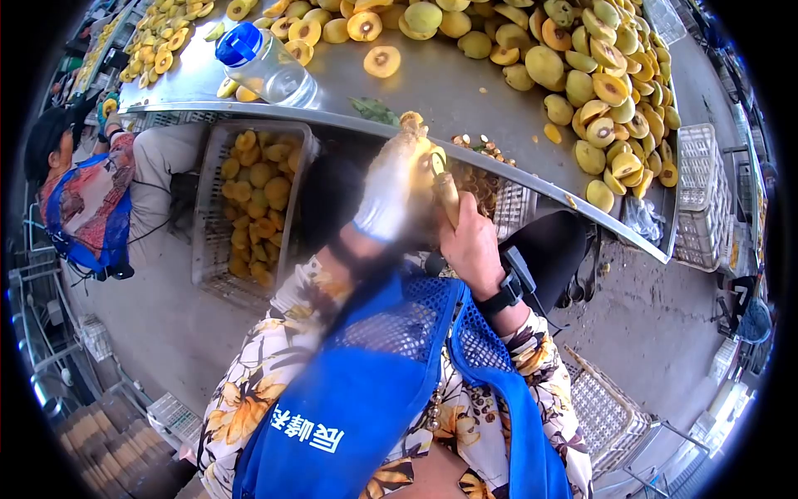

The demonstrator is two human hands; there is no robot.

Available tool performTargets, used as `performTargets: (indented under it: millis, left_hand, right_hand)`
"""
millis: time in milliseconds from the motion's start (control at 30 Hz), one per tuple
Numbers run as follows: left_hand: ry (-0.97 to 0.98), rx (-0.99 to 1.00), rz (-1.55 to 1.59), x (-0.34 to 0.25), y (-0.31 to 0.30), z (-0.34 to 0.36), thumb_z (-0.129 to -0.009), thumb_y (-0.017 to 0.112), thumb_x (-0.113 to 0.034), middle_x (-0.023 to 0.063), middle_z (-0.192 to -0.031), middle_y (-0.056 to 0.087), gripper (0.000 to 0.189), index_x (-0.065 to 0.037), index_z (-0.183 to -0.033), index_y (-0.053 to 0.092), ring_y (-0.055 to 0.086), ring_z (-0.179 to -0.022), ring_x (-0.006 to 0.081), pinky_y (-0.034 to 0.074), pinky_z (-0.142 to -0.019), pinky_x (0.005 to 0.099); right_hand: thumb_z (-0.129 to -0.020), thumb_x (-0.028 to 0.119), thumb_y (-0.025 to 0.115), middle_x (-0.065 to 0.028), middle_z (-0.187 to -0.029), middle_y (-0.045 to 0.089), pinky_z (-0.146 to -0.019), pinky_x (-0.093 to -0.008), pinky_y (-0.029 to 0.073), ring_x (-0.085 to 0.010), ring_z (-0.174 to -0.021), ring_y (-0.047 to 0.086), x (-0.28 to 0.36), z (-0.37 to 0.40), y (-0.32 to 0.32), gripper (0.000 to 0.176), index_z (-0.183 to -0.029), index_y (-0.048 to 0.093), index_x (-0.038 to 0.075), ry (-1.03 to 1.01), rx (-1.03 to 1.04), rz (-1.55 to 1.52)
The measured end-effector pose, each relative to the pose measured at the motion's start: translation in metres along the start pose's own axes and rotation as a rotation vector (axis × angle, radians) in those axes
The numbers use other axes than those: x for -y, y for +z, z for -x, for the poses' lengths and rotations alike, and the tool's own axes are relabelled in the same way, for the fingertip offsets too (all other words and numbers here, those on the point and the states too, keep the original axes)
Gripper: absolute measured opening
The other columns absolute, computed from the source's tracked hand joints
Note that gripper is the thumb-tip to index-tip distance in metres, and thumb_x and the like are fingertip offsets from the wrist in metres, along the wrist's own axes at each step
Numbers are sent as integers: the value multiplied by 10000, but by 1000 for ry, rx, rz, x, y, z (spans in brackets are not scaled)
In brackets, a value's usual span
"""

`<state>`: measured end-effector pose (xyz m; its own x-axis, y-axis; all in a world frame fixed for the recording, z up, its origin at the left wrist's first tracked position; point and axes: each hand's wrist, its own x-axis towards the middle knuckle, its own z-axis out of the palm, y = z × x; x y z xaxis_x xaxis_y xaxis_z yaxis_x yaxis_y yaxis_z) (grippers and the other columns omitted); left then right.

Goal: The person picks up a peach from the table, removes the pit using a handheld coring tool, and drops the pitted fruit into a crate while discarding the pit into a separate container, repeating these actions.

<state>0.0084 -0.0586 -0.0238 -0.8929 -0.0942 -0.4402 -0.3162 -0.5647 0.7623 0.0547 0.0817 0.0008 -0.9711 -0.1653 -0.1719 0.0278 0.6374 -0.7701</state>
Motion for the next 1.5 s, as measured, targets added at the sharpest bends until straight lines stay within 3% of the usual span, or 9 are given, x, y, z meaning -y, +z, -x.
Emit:
performTargets:
  millis: [100, 300, 633, 733, 867, 1000, 1100, 1300, 1500]
  left_hand:
    - [899, -8, -1140, 19, -15, -4, -924, 482, -155, 107, -1110, 584, 330, -27, -1229, 486, 575, -998, 205, 479, -844, 299]
    - [974, -76, -1388, 23, -8, 1, -891, 492, -91, 134, -1117, 583, 313, -10, -1192, 513, 576, -999, 243, 475, -851, 322]
    - [-25, 112, -115, -7, 4, 12, -897, 468, -88, 122, -1104, 573, 270, -13, -1148, 532, 572, -980, 232, 480, -821, 312]
    - [698, 29, -806, 17, 2, 8, -912, 463, -94, 140, -1153, 550, 298, -13, -1196, 504, 560, -1018, 248, 475, -855, 329]
    - [988, -112, -1110, 32, 7, 6, -911, 479, -93, 134, -1176, 540, 322, -14, -1223, 485, 549, -1039, 234, 435, -923, 308]
    - [419, -129, -576, 16, 31, 22, -933, 469, -131, 102, -1093, 576, 242, -13, -1131, 546, 560, -995, 191, 440, -866, 281]
    - [378, -58, -432, 20, 20, 10, -929, 484, -155, 69, -1001, 598, 217, -13, -1064, 577, 569, -935, 151, 442, -807, 241]
    - [-86, 75, -138, -2, 12, 12, -907, 513, -232, 53, -899, 609, 247, -20, -989, 609, 589, -770, 140, 476, -663, 238]
    - [-166, 384, -109, -12, -10, -9, -923, 488, -264, 72, -896, 620, 320, 2, -1085, 560, 602, -769, 161, 495, -659, 262]
  right_hand:
    - [-843, 173, 552, -290, -703, 571, -596, -527, 436, -477, -684, 552, -3, 3, 4, 228, -942, 440, 1, -10, 2, 10]
    - [-834, 148, 524, -302, -690, 565, -632, -532, 433, -482, -701, 550, 0, 9, 7, 233, -929, 415, -34, 26, 23, 2]
    - [-771, 68, 506, -304, -678, 555, -640, -536, 423, -478, -683, 548, 1, 9, 2, 255, -956, 381, -53, 16, 111, 78]
    - [-767, 57, 505, -303, -671, 553, -628, -533, 424, -476, -672, 548, -2, 8, 6, 247, -949, 376, -49, 35, 71, 76]
    - [-756, 44, 508, -305, -673, 553, -633, -532, 427, -482, -676, 545, -1, 8, 7, 250, -944, 372, -49, 72, 33, 53]
    - [-741, 38, 506, -310, -688, 556, -655, -532, 428, -489, -700, 544, -5, 11, 11, 246, -926, 377, -59, 52, 9, -36]
    - [-733, 34, 501, -318, -708, 559, -675, -530, 428, -491, -727, 545, -6, 9, 12, 234, -910, 387, -67, 75, 46, -75]
    - [-742, 65, 508, -327, -733, 560, -696, -523, 427, -491, -760, 545, -7, 7, 2, 238, -910, 408, -70, 78, 181, -38]
    - [-753, 68, 518, -276, -701, 579, -659, -465, 450, -442, -728, 585, -16, 1, 0, 261, -955, 435, -76, 5, 261, -148]
